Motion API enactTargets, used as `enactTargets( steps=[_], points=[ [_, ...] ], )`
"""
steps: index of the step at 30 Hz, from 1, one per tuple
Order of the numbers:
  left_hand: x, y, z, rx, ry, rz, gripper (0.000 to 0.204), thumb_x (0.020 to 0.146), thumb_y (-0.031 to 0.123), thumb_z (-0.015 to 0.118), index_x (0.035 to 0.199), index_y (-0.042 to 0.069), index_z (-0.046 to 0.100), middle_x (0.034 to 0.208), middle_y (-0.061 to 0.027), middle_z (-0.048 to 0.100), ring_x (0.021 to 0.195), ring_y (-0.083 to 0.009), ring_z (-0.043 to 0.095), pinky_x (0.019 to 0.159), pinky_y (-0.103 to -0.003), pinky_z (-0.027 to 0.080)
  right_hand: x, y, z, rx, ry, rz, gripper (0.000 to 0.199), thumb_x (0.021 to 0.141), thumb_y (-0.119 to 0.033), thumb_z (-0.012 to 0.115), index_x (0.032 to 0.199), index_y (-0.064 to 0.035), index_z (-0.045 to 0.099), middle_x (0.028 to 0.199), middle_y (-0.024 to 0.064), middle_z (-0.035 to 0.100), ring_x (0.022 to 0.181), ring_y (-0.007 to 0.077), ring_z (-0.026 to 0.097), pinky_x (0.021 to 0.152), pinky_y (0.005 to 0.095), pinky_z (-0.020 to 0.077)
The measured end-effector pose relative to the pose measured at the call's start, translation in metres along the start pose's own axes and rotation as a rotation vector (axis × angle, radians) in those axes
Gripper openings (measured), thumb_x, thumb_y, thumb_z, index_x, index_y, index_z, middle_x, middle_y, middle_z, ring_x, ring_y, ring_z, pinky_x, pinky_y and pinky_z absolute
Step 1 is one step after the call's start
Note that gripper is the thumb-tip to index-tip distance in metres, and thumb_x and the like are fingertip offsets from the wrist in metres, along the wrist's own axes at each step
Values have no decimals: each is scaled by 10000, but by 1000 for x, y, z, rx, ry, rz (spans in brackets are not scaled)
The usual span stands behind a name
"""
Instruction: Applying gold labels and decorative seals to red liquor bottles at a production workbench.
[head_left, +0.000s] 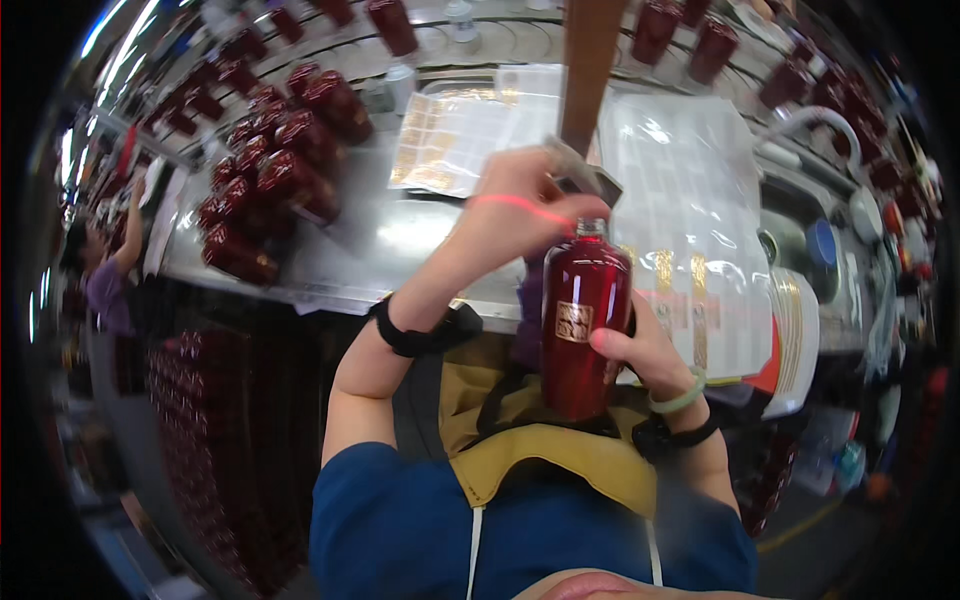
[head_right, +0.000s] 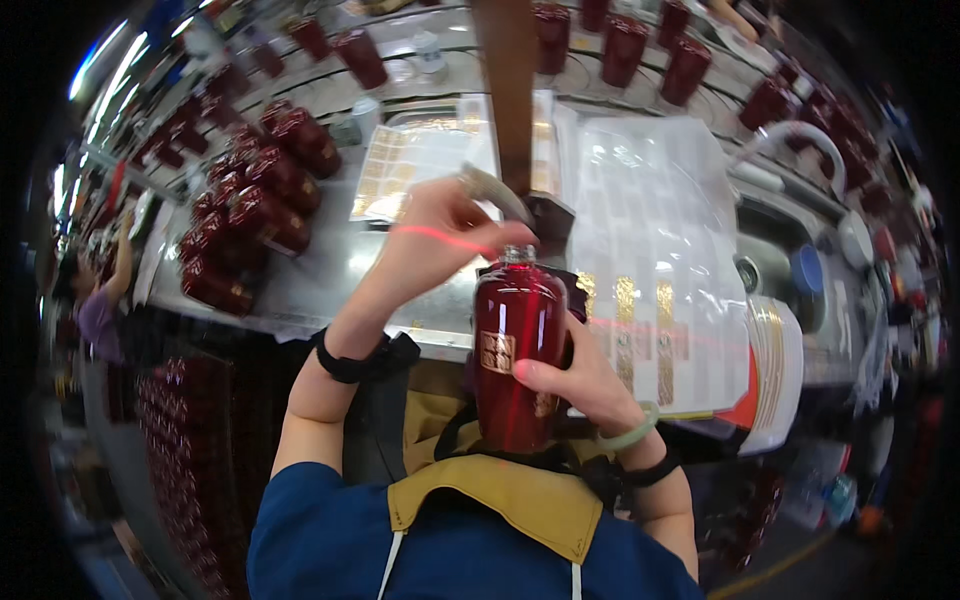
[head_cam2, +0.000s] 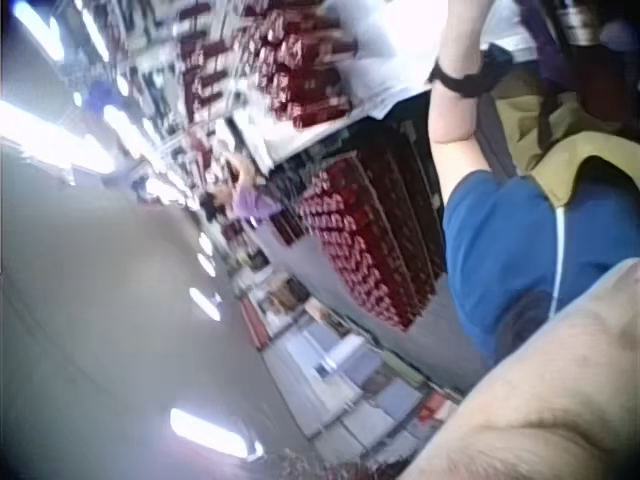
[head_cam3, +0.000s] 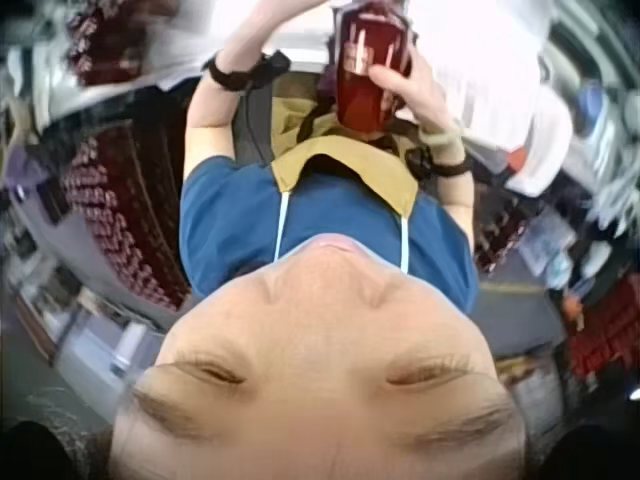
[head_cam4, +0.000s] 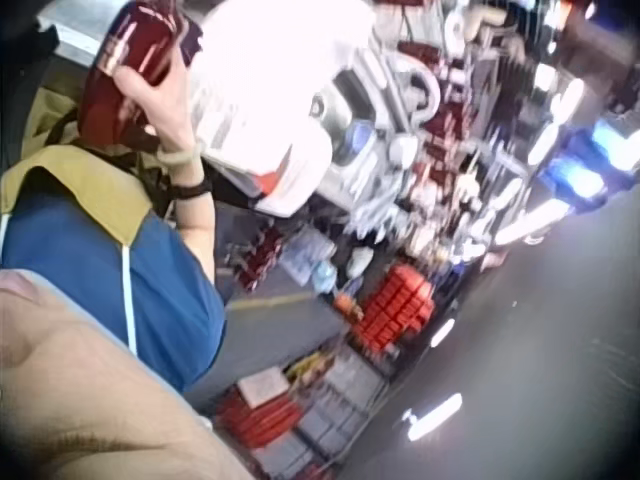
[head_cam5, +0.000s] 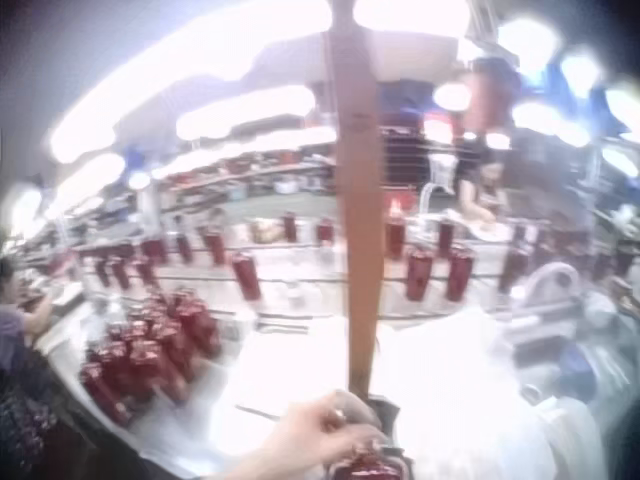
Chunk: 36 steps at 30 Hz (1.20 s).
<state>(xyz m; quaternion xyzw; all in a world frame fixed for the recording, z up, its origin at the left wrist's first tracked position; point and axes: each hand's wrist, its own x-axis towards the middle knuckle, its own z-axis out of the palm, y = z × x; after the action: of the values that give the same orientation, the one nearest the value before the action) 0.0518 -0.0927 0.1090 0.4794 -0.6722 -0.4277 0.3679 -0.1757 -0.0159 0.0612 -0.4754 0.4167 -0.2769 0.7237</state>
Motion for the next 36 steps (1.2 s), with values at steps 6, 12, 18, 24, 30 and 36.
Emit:
enactTargets(
  steps=[6, 12, 18, 24, 30, 36],
  points=[
    [-16, -48, 19, -308, 337, 51, 218, 1002, 106, 676, 1163, -40, 682, 1011, -97, 712, 919, -115, 679, 758, -276, 595, 22, 5, -26, 135, 24, 71, 666, 881, -368, 815, 1361, 22, 569, 1192, 108, 708, 1051, 164, 690, 936, 326, 553],
    [-76, -76, 51, -298, 194, 106, 828, 898, 524, 768, 1440, -34, 481, 1484, -165, 498, 1321, -286, 540, 1080, -435, 469, 59, 0, -40, 147, -13, 111, 623, 909, -402, 792, 1303, 46, 610, 1147, 114, 720, 986, 159, 714, 878, 309, 588],
    [-92, -79, 93, 400, 290, 347, 957, 617, 204, 971, 1447, 21, 532, 1526, -179, 426, 1395, -355, 435, 1137, -454, 392, 68, 6, -38, -255, 152, -10, 676, 887, -434, 805, 1326, 42, 608, 1157, 138, 719, 1010, 150, 704, 872, 294, 569],
    [-96, -91, 102, 416, 307, 378, 873, 652, 67, 883, 1449, -7, 535, 1536, -205, 462, 1360, -408, 482, 1121, -474, 407, 38, 18, -69, -390, 484, -253, 704, 895, -373, 806, 1408, 39, 556, 1170, 92, 704, 679, 43, 490, 650, 229, 458],
    [-98, -87, 112, 383, 314, 369, 869, 675, 68, 878, 1464, -12, 521, 1566, -219, 433, 1398, -415, 457, 1144, -473, 386, 4, 13, -203, -318, 568, -151, 362, 948, -155, 716, 1271, 4, 679, 985, 25, 693, 688, 58, 531, 644, 226, 453],
    [-98, -90, 123, 455, 364, 310, 872, 672, 35, 830, 1484, 16, 511, 1572, -237, 411, 1400, -441, 441, 1155, -516, 364, -8, -15, -405, -19, 856, -75, 385, 936, 23, 605, 1318, 61, 571, 846, 62, 646, 690, 172, 622, 630, 291, 501]
  ],
)
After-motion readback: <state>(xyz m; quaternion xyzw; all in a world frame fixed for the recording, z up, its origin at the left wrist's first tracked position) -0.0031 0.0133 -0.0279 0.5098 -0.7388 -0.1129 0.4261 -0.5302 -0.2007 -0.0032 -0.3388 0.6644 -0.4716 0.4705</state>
